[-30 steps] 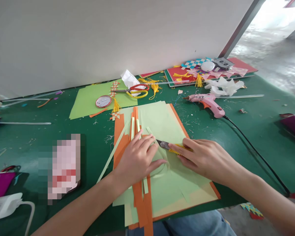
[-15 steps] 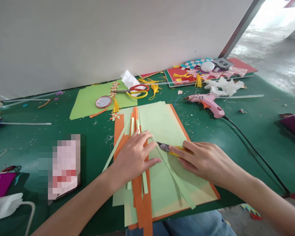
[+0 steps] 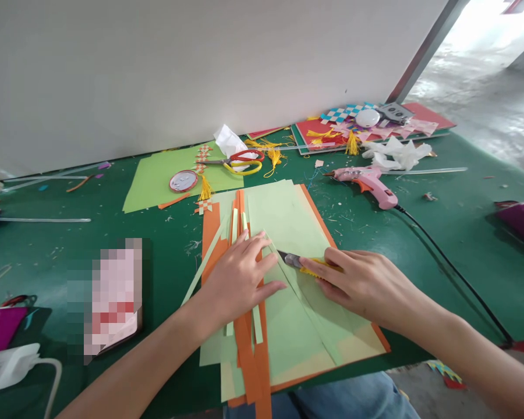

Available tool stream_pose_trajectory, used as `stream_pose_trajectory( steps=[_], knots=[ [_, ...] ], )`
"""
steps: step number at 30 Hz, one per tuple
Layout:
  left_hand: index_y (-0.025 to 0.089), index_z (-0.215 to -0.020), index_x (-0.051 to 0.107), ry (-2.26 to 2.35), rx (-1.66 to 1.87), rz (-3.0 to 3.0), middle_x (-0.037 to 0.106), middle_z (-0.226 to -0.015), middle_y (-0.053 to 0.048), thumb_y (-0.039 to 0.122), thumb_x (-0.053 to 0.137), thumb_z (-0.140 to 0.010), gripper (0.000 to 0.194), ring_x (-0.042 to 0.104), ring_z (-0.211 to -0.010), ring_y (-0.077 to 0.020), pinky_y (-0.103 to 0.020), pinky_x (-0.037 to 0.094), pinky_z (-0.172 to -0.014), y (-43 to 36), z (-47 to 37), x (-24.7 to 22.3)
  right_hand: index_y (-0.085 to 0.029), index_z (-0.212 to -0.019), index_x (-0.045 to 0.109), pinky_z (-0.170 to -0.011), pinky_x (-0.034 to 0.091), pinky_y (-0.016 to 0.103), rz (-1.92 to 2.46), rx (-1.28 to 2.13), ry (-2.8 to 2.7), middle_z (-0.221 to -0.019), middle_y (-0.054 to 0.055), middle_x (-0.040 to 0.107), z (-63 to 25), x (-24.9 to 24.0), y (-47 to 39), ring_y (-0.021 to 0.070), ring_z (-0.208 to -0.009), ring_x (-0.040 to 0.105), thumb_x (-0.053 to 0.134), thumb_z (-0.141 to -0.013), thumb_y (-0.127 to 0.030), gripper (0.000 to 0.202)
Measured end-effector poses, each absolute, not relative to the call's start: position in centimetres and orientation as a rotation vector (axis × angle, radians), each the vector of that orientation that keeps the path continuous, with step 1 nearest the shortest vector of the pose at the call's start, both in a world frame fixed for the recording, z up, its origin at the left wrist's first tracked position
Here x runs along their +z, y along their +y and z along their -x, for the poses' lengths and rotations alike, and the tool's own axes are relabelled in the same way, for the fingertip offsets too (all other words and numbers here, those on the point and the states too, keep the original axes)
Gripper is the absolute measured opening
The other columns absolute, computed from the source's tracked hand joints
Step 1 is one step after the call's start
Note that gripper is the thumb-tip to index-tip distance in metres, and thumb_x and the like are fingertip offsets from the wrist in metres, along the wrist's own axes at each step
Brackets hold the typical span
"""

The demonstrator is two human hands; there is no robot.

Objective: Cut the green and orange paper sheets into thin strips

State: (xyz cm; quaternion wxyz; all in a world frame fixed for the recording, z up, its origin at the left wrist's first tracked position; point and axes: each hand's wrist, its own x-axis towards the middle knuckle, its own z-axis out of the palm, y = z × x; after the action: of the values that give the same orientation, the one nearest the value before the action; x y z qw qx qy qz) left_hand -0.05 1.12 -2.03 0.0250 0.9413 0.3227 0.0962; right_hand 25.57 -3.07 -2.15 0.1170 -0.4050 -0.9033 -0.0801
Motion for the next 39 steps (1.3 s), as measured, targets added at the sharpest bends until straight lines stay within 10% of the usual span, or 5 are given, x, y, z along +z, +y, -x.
stream_pose_trajectory(
  steps=[39],
  knots=[
    [0.015, -0.102, 0.059, 0.979, 0.272, -2.913, 0.056, -0.124, -0.017, 0.052, 0.047, -0.094, 0.040, 0.043, -0.133, -0.0335, -0.053, 0.038, -0.111, 1.3, -0.1, -1.8, -0.024, -0.127, 0.060, -0.053, 0.029, 0.029, 1.261, -0.328, -2.715, -0.080, 0.002, 0.057, -24.4, -1.7, -0.4, 0.0106, -0.060, 0.054, 0.044, -0.097, -0.027, 0.034]
  ],
)
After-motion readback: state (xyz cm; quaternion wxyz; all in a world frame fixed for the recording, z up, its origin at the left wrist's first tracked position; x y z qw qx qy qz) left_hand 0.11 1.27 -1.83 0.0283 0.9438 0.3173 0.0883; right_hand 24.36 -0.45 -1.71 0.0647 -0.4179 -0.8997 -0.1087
